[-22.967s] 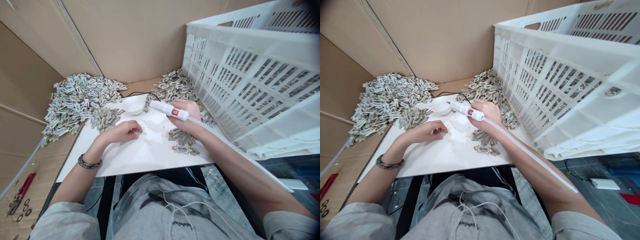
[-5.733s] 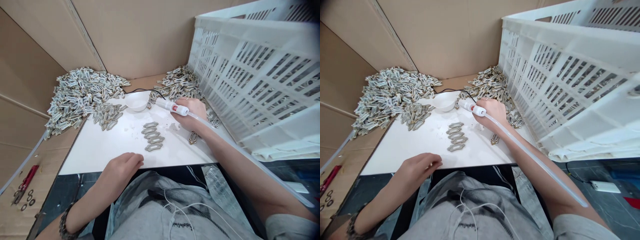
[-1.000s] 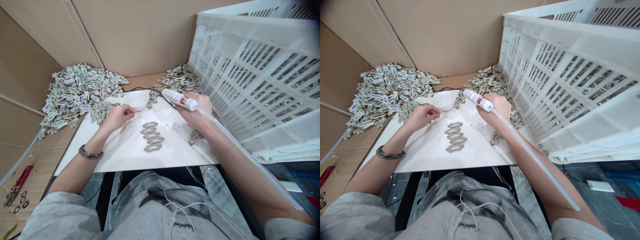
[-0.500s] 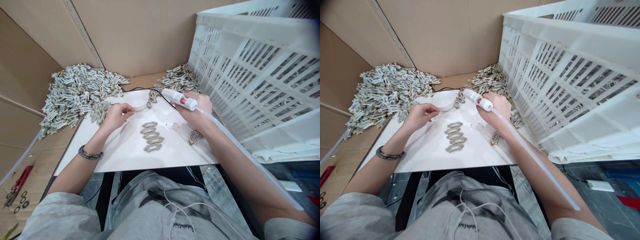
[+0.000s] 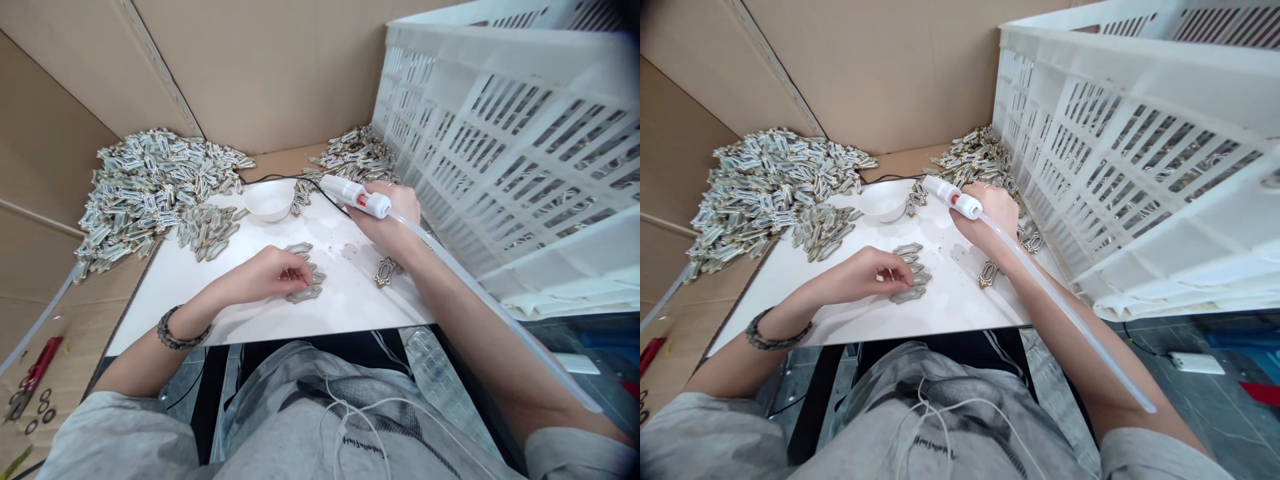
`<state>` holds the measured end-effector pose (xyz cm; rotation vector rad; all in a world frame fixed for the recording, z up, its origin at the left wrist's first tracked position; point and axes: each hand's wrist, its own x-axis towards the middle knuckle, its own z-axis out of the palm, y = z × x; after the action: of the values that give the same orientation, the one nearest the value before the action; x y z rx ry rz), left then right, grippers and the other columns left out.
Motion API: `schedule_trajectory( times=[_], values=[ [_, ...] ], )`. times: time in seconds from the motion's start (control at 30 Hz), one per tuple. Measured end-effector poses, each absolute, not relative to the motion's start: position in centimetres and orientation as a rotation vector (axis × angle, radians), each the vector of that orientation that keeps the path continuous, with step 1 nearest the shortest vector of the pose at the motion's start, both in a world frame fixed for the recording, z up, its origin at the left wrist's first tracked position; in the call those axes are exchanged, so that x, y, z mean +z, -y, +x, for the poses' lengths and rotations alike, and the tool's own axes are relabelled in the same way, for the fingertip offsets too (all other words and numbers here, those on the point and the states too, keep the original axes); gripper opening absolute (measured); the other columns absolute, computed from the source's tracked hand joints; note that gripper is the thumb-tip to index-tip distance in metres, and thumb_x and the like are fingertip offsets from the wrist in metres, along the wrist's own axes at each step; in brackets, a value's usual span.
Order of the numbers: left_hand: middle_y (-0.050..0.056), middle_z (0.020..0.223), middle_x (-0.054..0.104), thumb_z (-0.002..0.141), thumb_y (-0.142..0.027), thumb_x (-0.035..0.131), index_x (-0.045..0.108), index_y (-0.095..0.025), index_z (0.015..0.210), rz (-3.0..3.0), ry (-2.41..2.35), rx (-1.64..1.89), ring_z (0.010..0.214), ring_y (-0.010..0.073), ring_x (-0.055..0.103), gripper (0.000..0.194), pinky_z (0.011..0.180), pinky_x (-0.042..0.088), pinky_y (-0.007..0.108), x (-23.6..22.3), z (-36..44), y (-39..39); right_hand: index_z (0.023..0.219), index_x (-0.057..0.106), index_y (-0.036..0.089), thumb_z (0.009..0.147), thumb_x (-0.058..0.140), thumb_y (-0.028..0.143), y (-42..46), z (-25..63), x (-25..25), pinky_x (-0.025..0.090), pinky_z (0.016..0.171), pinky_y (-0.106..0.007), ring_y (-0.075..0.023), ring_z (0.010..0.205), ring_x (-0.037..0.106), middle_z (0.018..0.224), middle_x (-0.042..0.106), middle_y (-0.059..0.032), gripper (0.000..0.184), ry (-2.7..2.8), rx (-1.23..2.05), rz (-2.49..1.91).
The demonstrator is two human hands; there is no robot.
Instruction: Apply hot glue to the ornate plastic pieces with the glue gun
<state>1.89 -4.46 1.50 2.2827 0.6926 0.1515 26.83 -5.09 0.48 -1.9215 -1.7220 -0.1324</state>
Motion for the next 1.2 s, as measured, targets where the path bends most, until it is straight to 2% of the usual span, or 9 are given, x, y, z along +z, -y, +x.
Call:
schedule_trajectory(
  times=[0.23,0.43,0.53,0.73,0.93,1.2],
  values=[
    [0.003,0.083,0.071,0.089,-0.024,0.06,0.07,-0.019,0.086,2.463,-0.749,0.296,0.07,0.0147,0.063,0.012,0.064,0.047,0.025,1.0,2.3,4.1,0.066,0.053,0.024,0.081,0.052,0.036,5.2,26.8,0.6,0.026,0.054,-0.033,-0.0245,0.071,0.062,0.081,0.068,-0.0069,0.019,1.728,-0.142,-1.893],
    [0.011,0.106,0.069,0.095,-0.027,0.049,0.069,-0.017,0.102,2.762,-1.027,0.473,0.104,0.0262,0.06,0.023,0.088,0.048,0.037,0.2,1.7,1.9,0.069,0.057,0.024,0.081,0.053,0.038,5.1,26.7,0.5,0.028,0.054,-0.032,-0.0257,0.075,0.064,0.082,0.069,-0.0069,0.019,1.707,-0.16,-1.912],
    [0.01,0.114,0.068,0.095,-0.027,0.05,0.07,-0.019,0.107,2.763,-1.026,0.413,0.111,0.0275,0.058,0.024,0.095,0.046,0.04,-0.6,1.5,1.0,0.068,0.056,0.024,0.081,0.054,0.038,5.1,26.7,0.5,0.028,0.054,-0.032,-0.0258,0.077,0.065,0.083,0.07,-0.0065,0.019,1.72,-0.164,-1.896],
    [0.008,0.102,0.071,0.092,-0.03,0.057,0.071,-0.02,0.104,2.613,-0.99,0.404,0.094,0.0229,0.063,0.021,0.085,0.048,0.034,-1.6,1.6,0.2,0.067,0.056,0.025,0.081,0.053,0.037,5.3,26.7,0.7,0.031,0.056,-0.033,-0.0267,0.077,0.065,0.083,0.07,-0.0067,0.019,1.715,-0.148,-1.892],
    [0.007,0.095,0.07,0.084,-0.028,0.064,0.071,-0.017,0.101,2.51,-1.018,0.467,0.074,0.0168,0.061,0.021,0.072,0.048,0.028,-1.5,2.0,0.2,0.067,0.056,0.026,0.081,0.053,0.039,5.2,26.7,0.6,0.029,0.055,-0.033,-0.0259,0.075,0.065,0.084,0.071,-0.0059,0.02,1.713,-0.136,-1.901],
    [0.001,0.074,0.067,0.078,-0.018,0.061,0.069,-0.018,0.08,2.389,-1.204,0.521,0.063,0.0146,0.055,0.008,0.065,0.045,0.026,-1.3,1.9,0.7,0.067,0.053,0.025,0.082,0.053,0.037,5.4,26.6,0.8,0.027,0.053,-0.032,-0.0248,0.073,0.063,0.086,0.071,-0.007,0.019,1.707,-0.087,-1.908]
  ],
)
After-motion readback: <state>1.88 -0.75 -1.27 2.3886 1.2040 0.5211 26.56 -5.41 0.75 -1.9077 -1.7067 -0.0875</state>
